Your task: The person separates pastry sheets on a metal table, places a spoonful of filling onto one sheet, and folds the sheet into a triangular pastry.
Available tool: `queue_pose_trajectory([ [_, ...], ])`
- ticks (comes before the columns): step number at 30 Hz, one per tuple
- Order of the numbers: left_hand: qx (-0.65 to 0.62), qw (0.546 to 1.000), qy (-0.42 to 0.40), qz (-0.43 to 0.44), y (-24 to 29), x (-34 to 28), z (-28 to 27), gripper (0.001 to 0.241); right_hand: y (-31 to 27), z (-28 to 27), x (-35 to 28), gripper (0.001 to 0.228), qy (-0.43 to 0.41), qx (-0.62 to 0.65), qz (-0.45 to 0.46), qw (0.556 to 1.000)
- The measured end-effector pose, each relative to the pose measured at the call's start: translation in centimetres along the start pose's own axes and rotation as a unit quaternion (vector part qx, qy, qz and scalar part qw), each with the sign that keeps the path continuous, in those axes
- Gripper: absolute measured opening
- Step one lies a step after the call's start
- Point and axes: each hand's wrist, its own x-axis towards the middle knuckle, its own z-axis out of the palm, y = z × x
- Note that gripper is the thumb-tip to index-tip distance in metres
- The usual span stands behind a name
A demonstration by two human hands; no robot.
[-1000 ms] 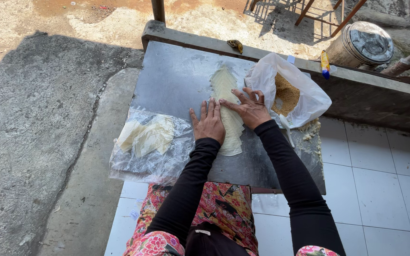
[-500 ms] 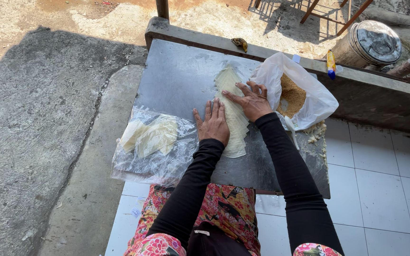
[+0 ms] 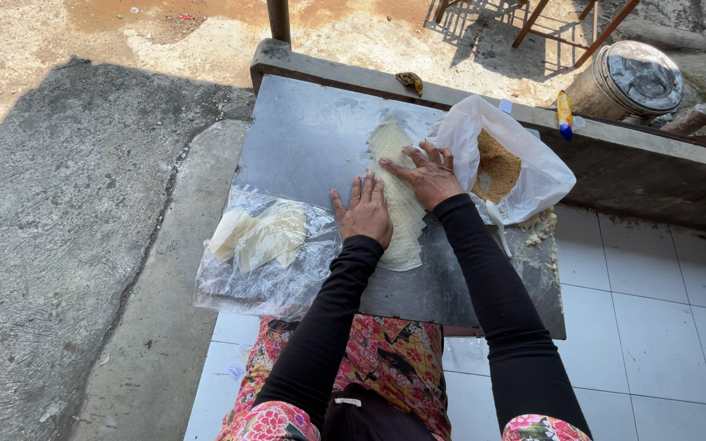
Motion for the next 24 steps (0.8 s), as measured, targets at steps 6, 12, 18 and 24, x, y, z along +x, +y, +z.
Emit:
queue_pose_trajectory([
  [6,-0.043,0.999,0.008,0.004,0.0,0.5,-0.9,0.058,-0.2,-0.5,0.0,0.082,-0.018,0.002,0.004,1.0],
  [12,-0.012,0.999,0.025,0.02,0.2,2.9,-4.3,0.05,0.1,-0.3,0.2,0.068,-0.019,0.035,0.007,0.999],
  [18,0.048,0.996,0.033,0.068,-1.0,6.9,-4.1,0.06,0.0,-1.3,0.4,0.084,-0.062,0.051,0.025,0.997],
  [24,0.041,0.995,0.026,0.085,-2.0,7.7,-0.9,0.059,0.4,-1.7,1.0,0.096,-0.096,0.071,0.03,0.992],
])
